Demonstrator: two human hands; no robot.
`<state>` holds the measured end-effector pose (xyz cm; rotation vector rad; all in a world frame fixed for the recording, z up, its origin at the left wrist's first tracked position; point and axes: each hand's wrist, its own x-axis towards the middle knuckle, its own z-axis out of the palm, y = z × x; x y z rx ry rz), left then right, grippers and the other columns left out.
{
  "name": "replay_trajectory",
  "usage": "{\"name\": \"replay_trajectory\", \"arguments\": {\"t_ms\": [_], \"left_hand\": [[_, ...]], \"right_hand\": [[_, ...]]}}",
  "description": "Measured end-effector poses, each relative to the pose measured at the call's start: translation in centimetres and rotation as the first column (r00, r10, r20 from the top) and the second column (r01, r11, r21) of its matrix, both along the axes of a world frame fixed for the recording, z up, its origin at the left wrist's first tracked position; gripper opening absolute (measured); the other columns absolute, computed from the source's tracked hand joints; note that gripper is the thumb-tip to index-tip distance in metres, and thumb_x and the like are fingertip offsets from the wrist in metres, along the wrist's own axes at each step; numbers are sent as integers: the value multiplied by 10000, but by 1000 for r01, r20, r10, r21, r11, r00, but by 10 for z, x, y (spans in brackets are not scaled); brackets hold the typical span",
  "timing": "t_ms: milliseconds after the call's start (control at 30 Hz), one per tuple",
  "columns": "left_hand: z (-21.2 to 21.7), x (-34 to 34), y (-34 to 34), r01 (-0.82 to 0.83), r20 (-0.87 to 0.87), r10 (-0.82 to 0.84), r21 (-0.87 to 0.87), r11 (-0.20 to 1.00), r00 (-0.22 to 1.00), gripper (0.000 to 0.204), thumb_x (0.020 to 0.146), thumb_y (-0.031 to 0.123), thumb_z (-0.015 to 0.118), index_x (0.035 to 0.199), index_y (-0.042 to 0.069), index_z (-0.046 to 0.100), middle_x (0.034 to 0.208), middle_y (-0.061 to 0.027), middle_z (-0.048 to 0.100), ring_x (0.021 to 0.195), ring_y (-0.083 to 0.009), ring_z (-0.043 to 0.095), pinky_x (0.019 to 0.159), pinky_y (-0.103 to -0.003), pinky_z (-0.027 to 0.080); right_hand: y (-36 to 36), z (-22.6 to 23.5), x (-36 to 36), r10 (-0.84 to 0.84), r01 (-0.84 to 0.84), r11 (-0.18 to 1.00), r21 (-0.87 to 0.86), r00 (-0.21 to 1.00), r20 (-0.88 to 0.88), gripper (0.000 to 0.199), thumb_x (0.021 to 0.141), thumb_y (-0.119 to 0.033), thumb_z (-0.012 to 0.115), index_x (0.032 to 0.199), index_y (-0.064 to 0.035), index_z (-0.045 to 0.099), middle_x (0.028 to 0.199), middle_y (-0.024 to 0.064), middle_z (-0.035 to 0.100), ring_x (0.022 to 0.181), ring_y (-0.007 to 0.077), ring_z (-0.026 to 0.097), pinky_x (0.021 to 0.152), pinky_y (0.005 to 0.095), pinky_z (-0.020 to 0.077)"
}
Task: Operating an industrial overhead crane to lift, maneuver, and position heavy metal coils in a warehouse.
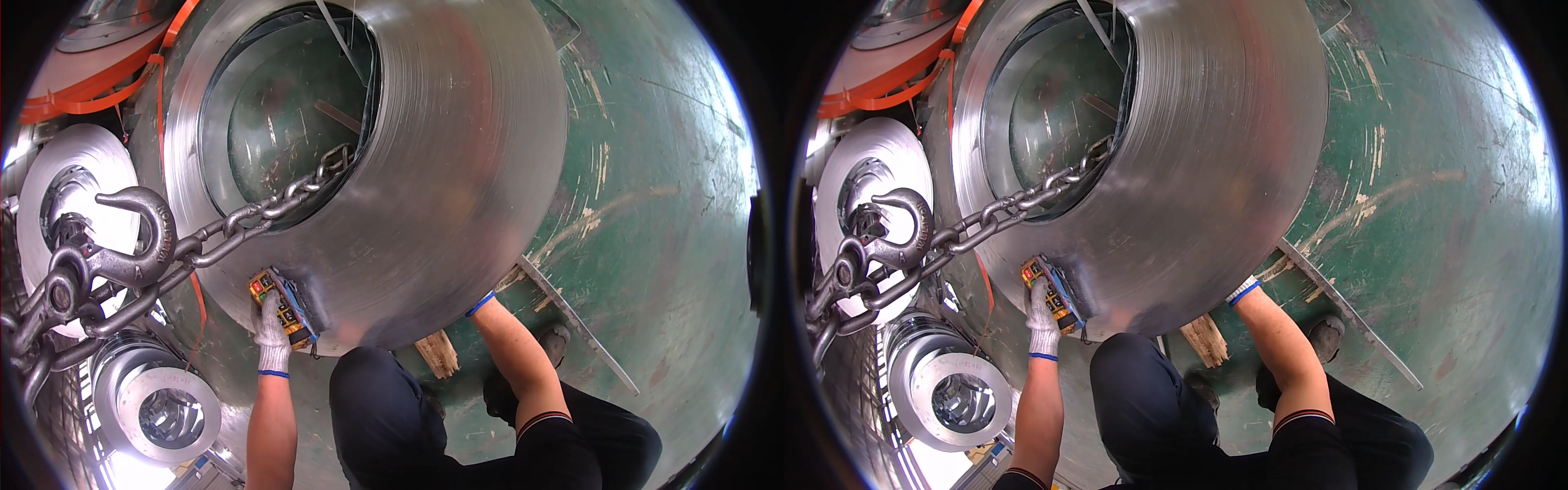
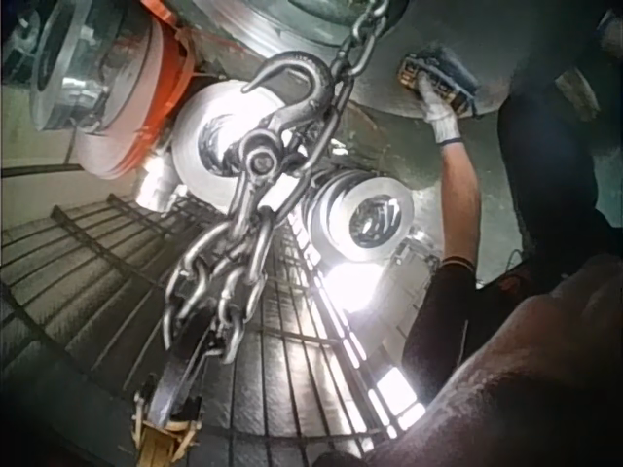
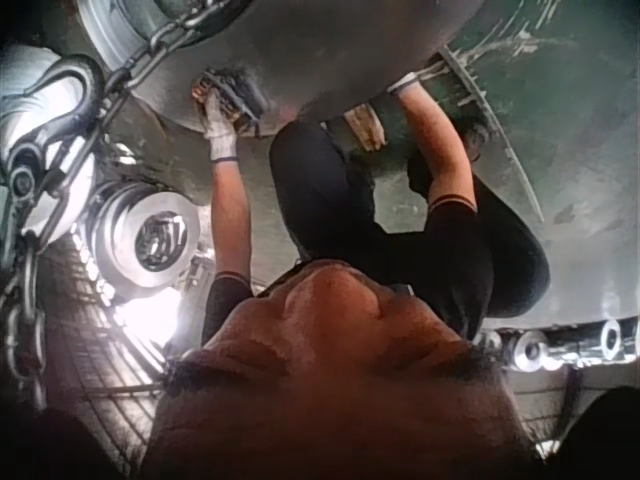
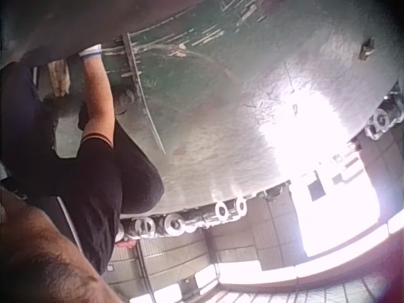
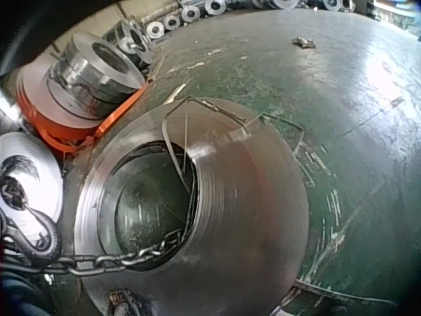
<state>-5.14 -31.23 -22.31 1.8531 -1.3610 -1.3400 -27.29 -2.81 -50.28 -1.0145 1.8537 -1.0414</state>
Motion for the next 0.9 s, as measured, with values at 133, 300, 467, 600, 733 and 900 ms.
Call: {"name": "replay_trajectory", "arguments": {"t_ms": [133,300,467,600,733,900], "left_hand": [[2,-1,1,20,3,-20,27,999,1000,583,917,351,711,1430,136,536,1177,-42,669,966,-171,678,828,-329,571],[7,-10,3,39,17,-39,8,999,999,656,896,374,722,1465,125,509,1216,-50,646,1000,-181,662,875,-341,554],[6,-9,0,-4,-19,5,80,997,1000,730,876,275,763,1512,101,451,1294,-88,617,1080,-211,649,906,-366,563],[3,-2,-4,-17,-25,19,88,996,999,722,878,278,759,1508,104,453,1279,-83,627,1060,-213,661,895,-371,568],[4,-4,-2,10,-10,-9,59,998,1000,679,890,278,748,1485,105,472,1245,-81,644,1030,-208,675,869,-372,577],[4,-9,1,-42,22,41,53,998,999,670,889,314,755,1467,109,485,1231,-86,646,1014,-208,675,843,-368,579]], "right_hand": [[1,6,-3,13,-13,1000,6,999,-30,491,999,-364,532,1392,-77,600,1433,155,600,1352,349,514,1161,453,379],[-4,17,-11,30,-29,1000,10,997,-70,490,996,-363,535,1389,-78,602,1431,156,601,1351,350,515,1161,454,379],[-13,22,-11,48,-44,998,40,994,-99,490,993,-362,538,1387,-78,605,1429,156,602,1350,351,516,1161,455,380],[-5,26,-13,68,-62,997,54,991,-115,490,991,-361,540,1385,-78,607,1428,157,603,1350,352,517,1161,456,381],[-1,30,-19,76,-67,995,70,988,-136,489,988,-360,542,1383,-78,608,1426,158,604,1349,353,518,1160,458,381],[-10,42,-16,85,-70,993,93,981,-172,489,985,-359,545,1380,-78,611,1424,158,606,1348,355,519,1160,459,382]]}}
